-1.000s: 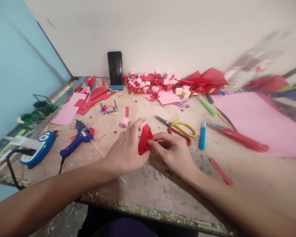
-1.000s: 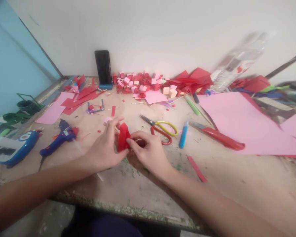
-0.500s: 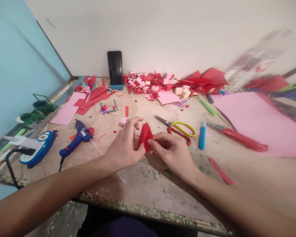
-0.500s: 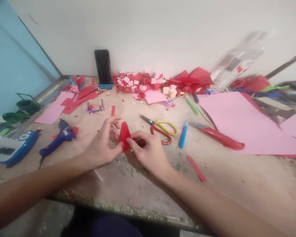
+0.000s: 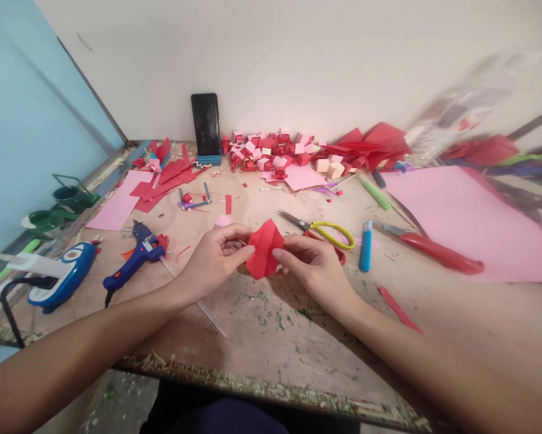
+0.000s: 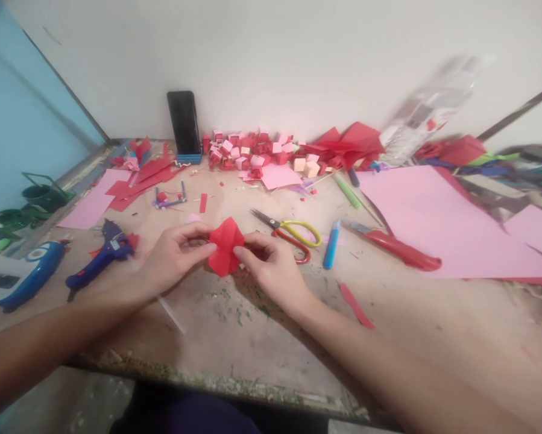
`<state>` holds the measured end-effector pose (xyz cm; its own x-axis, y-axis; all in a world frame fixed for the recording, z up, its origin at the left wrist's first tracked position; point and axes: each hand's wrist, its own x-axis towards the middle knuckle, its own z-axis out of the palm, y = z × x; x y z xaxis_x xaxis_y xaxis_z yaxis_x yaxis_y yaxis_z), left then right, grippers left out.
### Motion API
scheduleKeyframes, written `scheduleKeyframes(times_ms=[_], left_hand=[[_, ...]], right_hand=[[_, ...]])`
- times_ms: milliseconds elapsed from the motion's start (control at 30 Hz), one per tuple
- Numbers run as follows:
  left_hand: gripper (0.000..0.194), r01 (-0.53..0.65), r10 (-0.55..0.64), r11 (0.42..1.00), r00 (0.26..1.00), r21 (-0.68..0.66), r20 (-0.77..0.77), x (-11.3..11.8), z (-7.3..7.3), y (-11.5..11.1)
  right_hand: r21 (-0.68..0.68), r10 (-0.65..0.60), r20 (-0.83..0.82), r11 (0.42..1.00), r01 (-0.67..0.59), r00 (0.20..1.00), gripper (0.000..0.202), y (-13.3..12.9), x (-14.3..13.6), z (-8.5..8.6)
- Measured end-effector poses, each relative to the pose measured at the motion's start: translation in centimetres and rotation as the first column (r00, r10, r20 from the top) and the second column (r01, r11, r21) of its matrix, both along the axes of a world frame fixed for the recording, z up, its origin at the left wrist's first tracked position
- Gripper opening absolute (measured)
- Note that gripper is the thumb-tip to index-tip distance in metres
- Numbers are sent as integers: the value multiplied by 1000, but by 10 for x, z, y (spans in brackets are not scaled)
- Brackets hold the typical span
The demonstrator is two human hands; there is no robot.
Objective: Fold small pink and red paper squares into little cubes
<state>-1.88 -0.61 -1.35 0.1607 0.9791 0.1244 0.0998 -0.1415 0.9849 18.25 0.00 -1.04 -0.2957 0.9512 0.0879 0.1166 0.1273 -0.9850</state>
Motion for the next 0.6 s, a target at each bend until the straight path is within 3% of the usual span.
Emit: scheduleKeyframes(times_ms=[167, 600], left_hand=[[11, 44, -44, 998, 999, -38, 15, 1, 2, -1], [9, 1, -2, 1000, 999, -29, -38, 0, -2, -1]], right_hand=[[17, 26, 23, 1000, -26, 999, 13, 1, -1, 3], [-3, -17, 44, 1000, 17, 999, 13, 0, 1, 0]])
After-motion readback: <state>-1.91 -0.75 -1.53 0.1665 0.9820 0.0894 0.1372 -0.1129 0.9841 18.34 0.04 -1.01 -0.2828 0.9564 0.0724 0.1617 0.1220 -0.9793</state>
